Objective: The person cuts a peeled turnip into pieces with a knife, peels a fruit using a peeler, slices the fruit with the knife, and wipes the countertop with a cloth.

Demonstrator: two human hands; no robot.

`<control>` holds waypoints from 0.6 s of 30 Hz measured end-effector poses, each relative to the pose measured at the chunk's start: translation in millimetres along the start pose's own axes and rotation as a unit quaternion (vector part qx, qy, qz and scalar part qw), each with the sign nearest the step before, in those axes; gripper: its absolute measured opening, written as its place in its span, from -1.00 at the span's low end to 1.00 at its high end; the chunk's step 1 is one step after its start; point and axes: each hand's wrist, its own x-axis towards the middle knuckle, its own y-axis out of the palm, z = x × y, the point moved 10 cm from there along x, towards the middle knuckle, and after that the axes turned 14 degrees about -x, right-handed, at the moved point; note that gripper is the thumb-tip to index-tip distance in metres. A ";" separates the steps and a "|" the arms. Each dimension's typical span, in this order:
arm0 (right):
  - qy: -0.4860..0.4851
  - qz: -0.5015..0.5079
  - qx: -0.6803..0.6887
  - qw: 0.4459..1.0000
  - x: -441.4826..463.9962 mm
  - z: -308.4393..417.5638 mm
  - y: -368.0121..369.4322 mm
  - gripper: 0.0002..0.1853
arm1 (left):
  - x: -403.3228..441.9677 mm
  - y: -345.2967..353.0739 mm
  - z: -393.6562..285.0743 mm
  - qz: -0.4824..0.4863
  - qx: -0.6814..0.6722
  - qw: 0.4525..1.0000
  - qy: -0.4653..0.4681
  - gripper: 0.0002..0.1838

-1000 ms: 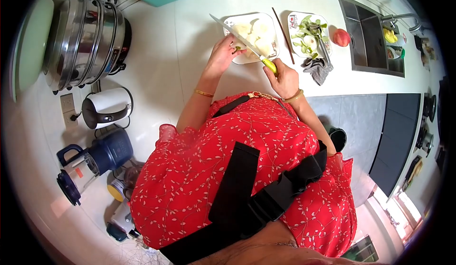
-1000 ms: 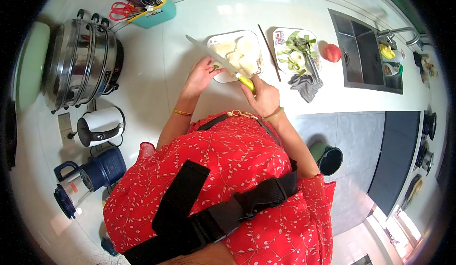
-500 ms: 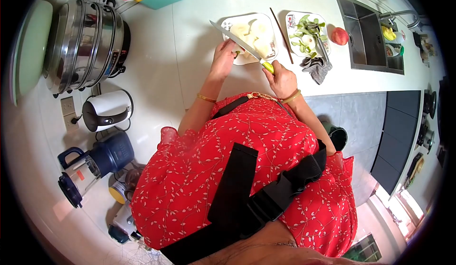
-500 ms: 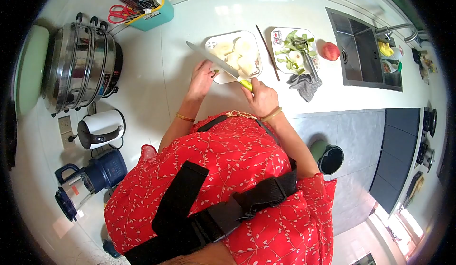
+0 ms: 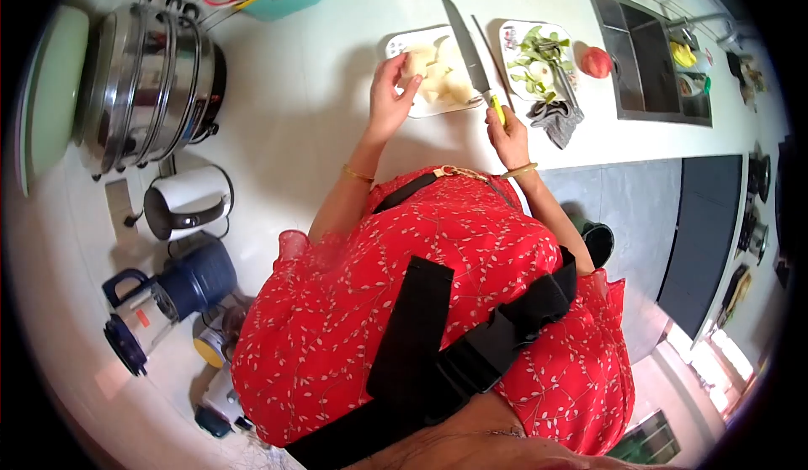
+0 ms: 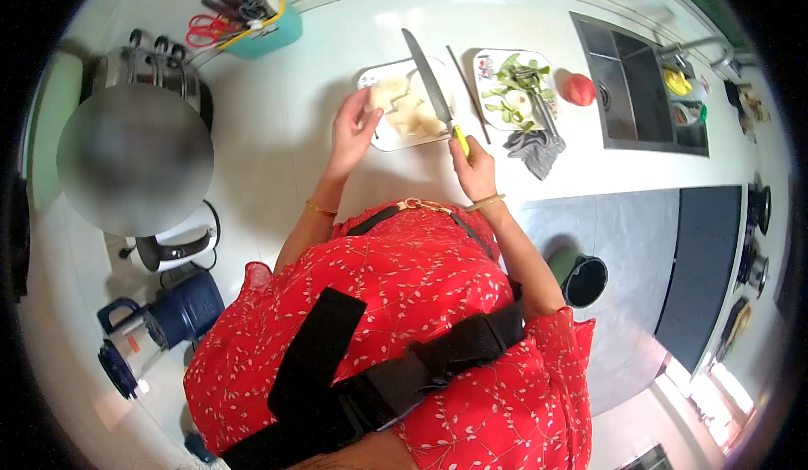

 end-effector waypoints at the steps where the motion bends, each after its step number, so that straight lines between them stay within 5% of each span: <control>1: 0.022 0.004 0.035 0.999 1.7 -13.4 4.3 -0.66 | 1.3 3.3 13.4 -0.004 -0.055 0.998 -0.037 -0.58; 10: 0.149 -0.075 0.181 0.969 -20.6 -60.6 -31.5 -0.63 | 24.9 99.3 63.4 0.111 -0.026 0.958 -0.262 -0.64; 18: 0.167 -0.135 0.211 0.954 -48.5 -90.0 -64.1 -0.65 | 40.9 189.2 138.0 0.101 0.088 0.949 -0.285 -0.53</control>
